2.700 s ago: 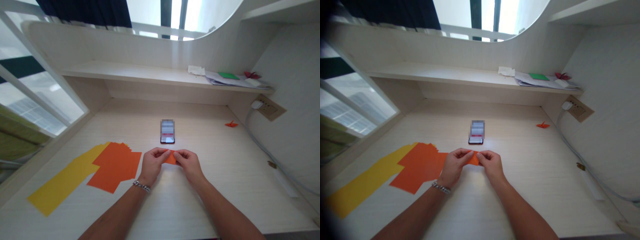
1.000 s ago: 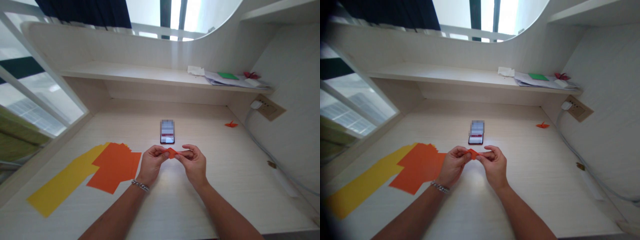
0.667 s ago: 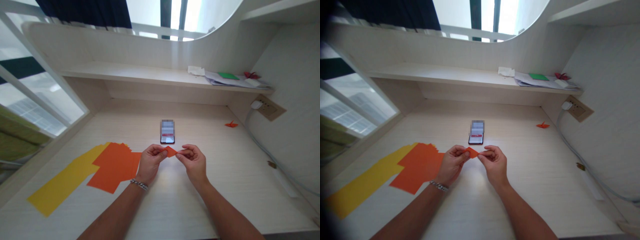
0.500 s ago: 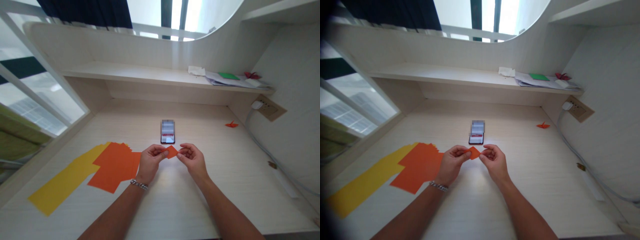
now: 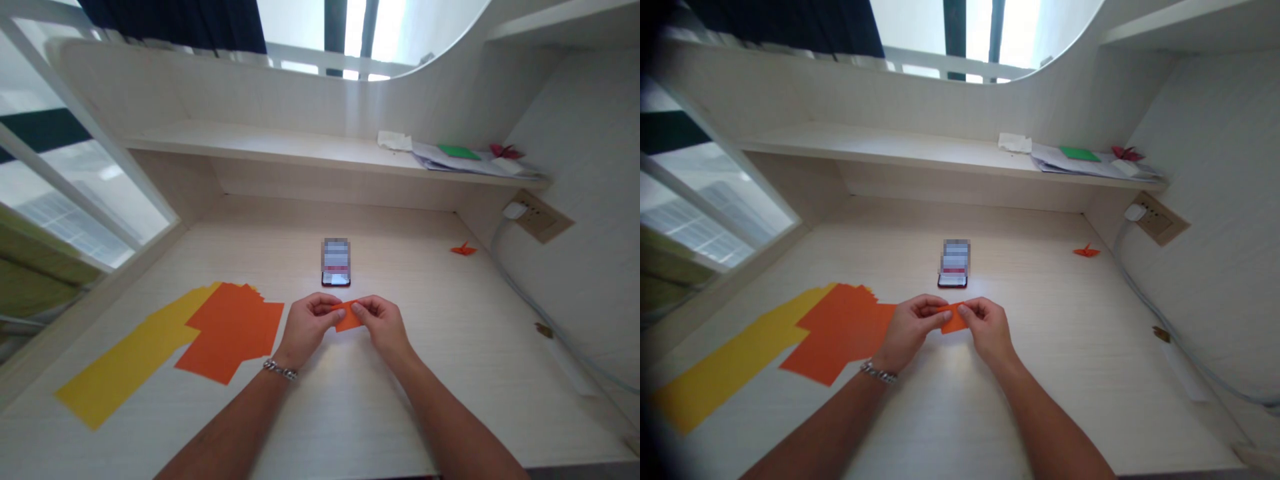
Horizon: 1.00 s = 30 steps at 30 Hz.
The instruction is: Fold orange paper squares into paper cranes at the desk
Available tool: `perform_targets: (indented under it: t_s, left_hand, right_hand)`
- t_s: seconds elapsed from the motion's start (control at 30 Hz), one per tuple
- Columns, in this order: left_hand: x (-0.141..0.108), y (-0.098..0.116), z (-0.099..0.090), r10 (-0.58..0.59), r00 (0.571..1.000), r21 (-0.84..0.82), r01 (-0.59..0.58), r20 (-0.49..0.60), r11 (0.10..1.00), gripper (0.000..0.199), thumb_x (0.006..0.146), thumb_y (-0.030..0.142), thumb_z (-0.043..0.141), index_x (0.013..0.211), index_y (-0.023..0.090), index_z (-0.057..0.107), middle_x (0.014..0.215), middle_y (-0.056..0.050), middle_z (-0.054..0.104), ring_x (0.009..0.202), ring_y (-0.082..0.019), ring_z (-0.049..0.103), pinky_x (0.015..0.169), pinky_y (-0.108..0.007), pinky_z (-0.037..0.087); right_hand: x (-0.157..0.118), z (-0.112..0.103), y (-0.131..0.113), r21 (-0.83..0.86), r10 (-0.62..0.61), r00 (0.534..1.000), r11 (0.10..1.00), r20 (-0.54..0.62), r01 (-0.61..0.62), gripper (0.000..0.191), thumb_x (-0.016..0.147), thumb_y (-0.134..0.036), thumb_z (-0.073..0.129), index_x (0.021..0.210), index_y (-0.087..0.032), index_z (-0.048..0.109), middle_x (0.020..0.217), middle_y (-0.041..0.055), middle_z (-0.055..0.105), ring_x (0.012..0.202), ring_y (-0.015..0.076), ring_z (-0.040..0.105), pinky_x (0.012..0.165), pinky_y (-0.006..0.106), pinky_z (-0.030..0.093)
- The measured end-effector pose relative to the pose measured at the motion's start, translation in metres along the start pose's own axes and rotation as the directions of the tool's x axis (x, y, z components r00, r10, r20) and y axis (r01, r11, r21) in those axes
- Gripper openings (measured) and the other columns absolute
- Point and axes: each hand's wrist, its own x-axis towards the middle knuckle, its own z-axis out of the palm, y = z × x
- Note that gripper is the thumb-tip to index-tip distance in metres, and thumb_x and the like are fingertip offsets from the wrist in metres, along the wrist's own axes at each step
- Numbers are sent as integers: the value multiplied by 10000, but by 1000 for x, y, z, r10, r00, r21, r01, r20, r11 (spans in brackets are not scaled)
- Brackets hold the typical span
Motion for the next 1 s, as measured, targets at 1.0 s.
perform_targets:
  t_s: [1.0]
  left_hand:
    - [-2,4,2,14,1000,60,-13,-19,998,259,653,279,755,864,130,730,844,-97,741,758,-201,686,686,-276,555]
  right_hand:
    - [-2,4,4,124,83,996,989,-21,-80,194,705,-347,696,743,-156,692,687,26,685,612,155,597,598,272,461]
